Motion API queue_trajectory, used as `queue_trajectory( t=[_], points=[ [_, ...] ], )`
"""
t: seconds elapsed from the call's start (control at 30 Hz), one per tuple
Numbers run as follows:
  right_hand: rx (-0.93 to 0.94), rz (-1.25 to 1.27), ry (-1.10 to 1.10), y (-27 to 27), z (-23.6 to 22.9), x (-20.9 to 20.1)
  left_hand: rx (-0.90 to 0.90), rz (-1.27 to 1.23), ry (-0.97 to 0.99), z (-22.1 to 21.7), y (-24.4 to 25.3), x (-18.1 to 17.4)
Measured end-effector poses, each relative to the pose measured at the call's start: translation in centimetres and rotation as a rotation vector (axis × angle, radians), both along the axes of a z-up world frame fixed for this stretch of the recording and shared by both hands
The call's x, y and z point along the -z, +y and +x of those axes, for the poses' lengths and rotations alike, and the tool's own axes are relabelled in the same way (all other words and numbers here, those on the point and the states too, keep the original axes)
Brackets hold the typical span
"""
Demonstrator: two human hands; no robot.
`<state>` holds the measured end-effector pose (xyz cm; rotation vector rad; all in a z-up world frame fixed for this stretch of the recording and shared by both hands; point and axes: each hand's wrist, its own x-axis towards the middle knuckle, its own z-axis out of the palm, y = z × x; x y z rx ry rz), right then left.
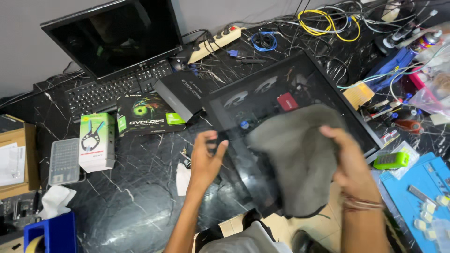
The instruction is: The person cleans the exterior of a black computer case with a yellow cloth, then wipes the interior components. They handle a transparent tempered glass side panel, wiping it with a white tissue and the yellow cloth. The person also handles small screws and a screwdriver on the workbench.
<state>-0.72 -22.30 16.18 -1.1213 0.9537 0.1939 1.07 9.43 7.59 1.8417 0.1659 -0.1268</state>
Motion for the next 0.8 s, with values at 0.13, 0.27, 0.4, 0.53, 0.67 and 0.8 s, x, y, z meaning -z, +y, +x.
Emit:
queue_trajectory(
  t=[0.13,0.27,0.4,0.53,0.67,0.8],
  points=[
    [-0.208,-0.424,-0.235,-2.3,0.6,-4.7,-0.212,-0.054,0.114,-0.1,-1.9,5.8],
    [-0.629,-0.893,-0.097,2.2,0.8,-8.5,-0.249,-0.192,0.171,-1.4,-4.6,8.7],
    [-1.439,-0.815,-0.399,2.3,2.0,-5.0,-0.275,-0.238,0.083,-1.4,-5.5,10.6],
    [-1.342,-0.968,-0.644,0.5,3.6,2.2,-0.339,-0.237,0.022,-1.4,-6.3,6.1],
    [-1.211,-1.537,-0.744,0.5,4.3,9.6,-0.397,-0.144,0.013,-1.3,-5.9,6.7],
    [-1.015,-1.658,-0.91,3.2,6.7,11.9,-0.41,-0.156,-0.035,-1.2,-6.4,8.0]
  ],
)
